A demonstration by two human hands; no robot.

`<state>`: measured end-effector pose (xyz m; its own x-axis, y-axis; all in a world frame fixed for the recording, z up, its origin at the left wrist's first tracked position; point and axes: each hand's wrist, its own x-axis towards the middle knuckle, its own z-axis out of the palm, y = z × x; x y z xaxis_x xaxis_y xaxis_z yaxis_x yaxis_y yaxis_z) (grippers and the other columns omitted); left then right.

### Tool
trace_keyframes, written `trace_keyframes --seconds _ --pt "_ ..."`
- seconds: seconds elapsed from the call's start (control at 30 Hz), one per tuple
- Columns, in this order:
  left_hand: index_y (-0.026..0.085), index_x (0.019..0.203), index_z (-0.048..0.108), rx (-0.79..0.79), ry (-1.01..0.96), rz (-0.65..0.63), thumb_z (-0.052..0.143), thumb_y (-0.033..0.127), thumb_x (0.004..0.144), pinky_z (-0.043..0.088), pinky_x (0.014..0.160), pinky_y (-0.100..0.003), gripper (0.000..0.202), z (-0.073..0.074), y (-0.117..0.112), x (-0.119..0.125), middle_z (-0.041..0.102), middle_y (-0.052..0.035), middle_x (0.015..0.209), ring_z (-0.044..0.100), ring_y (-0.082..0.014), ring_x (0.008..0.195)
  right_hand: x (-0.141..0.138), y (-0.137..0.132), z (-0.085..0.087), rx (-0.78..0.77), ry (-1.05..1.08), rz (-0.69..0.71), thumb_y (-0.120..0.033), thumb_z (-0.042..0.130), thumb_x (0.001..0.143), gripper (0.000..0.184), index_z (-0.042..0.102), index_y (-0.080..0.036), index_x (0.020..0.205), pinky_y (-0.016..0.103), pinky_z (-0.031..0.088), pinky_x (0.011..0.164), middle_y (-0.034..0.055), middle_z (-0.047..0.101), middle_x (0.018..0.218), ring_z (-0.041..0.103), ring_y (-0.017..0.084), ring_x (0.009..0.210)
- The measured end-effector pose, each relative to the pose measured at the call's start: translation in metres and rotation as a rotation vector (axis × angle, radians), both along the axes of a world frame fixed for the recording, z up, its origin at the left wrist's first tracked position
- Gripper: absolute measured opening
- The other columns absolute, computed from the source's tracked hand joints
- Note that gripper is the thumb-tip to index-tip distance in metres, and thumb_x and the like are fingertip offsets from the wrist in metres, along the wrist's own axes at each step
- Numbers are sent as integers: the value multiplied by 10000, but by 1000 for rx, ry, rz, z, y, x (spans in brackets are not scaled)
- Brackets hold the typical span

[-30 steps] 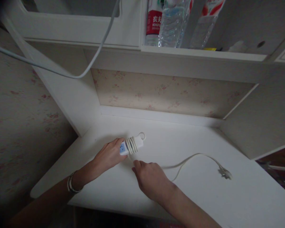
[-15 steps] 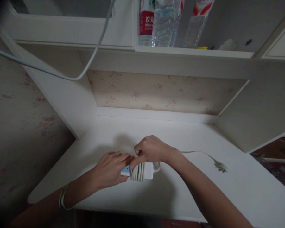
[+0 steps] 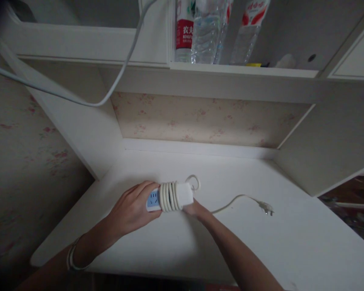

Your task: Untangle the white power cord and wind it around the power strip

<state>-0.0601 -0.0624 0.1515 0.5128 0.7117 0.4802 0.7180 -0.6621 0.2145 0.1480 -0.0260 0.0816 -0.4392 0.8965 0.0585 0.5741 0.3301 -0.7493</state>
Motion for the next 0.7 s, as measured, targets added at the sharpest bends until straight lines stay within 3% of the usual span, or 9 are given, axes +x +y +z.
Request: trace_keyframes --seconds 0.13,0.2,0.27,0.43,0.57,0.7 --pt "189 1100 507 21 91 259 602 251 776 485 821 -354 343 -9 27 -6 623 -71 1020 609 -243 922 2 -28 -6 -179 -158 46 -590 83 946 705 587 -165 697 261 409 549 41 599 599 554 148 554" --pt "176 1088 518 26 169 352 576 229 806 479 813 -353 293 -17 40 -8 616 -86 1006 611 -248 907 4 -40 2 -127 -329 44 -550 144 964 619 607 -170 810 265 398 590 60 649 693 601 165 628" --pt "158 1079 526 14 237 386 558 207 823 477 794 -357 262 -26 48 -8 607 -101 1000 613 -252 886 6 -47 17 33 -495 16 -502 210 974 528 610 -180 854 272 374 597 77 675 754 624 181 658" --pt "146 1070 535 -38 310 303 555 181 837 474 795 -365 237 -48 47 2 593 -115 988 608 -253 886 7 -45 60 384 -680 22 -416 314 976 418 620 -188 803 271 339 594 65 673 789 624 177 688" --pt "151 1069 532 -47 329 241 593 170 810 482 809 -359 266 -58 37 16 594 -103 987 602 -246 903 6 -36 84 486 -656 209 -419 371 965 404 637 -175 783 271 329 606 57 664 771 598 155 674" --pt "159 1041 553 -67 332 137 581 184 820 493 794 -362 225 -59 25 21 606 -93 962 611 -235 869 14 -12 97 521 -576 227 -503 421 932 420 654 -178 804 262 307 597 55 658 760 568 147 664"
